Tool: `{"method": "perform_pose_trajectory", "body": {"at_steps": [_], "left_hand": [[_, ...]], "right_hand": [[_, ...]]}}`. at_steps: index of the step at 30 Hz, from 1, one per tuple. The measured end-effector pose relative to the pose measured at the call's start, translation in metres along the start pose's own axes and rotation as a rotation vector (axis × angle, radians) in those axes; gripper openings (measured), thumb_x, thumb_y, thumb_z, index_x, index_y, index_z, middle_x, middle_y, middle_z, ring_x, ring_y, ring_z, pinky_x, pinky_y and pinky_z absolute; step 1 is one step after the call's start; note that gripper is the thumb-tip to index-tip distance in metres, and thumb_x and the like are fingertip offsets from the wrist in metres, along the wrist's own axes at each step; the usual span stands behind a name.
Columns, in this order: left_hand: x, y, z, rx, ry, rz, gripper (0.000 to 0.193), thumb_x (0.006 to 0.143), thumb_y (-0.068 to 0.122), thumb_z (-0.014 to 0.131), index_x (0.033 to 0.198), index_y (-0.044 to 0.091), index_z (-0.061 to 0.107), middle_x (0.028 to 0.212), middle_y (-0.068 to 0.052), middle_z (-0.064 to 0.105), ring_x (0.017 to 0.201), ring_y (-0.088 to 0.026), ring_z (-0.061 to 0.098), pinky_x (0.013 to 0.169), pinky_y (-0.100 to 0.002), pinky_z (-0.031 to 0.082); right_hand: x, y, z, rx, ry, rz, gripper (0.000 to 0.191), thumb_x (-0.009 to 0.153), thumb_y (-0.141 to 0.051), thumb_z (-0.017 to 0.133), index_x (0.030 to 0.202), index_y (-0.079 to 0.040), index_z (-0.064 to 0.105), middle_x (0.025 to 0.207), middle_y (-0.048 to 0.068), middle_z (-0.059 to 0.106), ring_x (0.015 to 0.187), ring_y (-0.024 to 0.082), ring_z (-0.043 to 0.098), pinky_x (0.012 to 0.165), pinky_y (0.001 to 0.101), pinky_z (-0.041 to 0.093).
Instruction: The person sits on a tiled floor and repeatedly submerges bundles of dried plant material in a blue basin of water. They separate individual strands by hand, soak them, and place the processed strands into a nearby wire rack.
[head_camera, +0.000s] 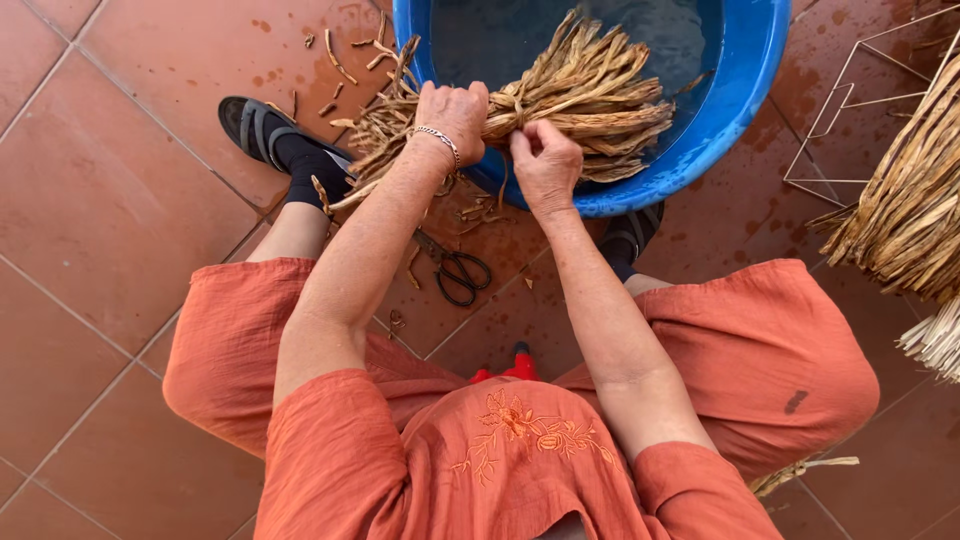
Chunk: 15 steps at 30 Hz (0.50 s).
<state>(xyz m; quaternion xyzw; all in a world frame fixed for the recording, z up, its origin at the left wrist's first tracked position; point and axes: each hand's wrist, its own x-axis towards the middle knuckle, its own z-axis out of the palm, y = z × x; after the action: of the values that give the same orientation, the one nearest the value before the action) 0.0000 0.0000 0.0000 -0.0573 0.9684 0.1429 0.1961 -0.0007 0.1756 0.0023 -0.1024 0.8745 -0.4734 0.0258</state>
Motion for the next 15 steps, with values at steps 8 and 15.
{"method": "perform_pose_trajectory", "body": {"at_steps": [8,15], "left_hand": [[0.02,-0.047,-0.027,0.301,0.336,0.083,0.037,0.069,0.013,0.082,0.1,0.01,0.061,0.087,-0.014,0.071,0.089,-0.029,0.068,0.099,-0.055,0.041],[0.011,-0.076,-0.047,0.342,0.673,0.21,0.037,0.073,0.004,0.078,0.105,0.009,0.06,0.089,-0.01,0.066,0.091,-0.029,0.063,0.103,-0.056,0.039]], "right_hand": [[-0.02,-0.038,-0.063,0.572,-0.167,-0.042,0.008,0.085,0.0,0.063,0.079,-0.005,0.061,0.075,0.0,0.06,0.067,0.007,0.053,0.061,0.0255,0.044],[-0.117,0.004,-0.032,0.305,-0.658,0.245,0.015,0.08,-0.01,0.069,0.072,-0.004,0.058,0.065,0.005,0.059,0.062,0.013,0.055,0.057,0.0295,0.045]]}}
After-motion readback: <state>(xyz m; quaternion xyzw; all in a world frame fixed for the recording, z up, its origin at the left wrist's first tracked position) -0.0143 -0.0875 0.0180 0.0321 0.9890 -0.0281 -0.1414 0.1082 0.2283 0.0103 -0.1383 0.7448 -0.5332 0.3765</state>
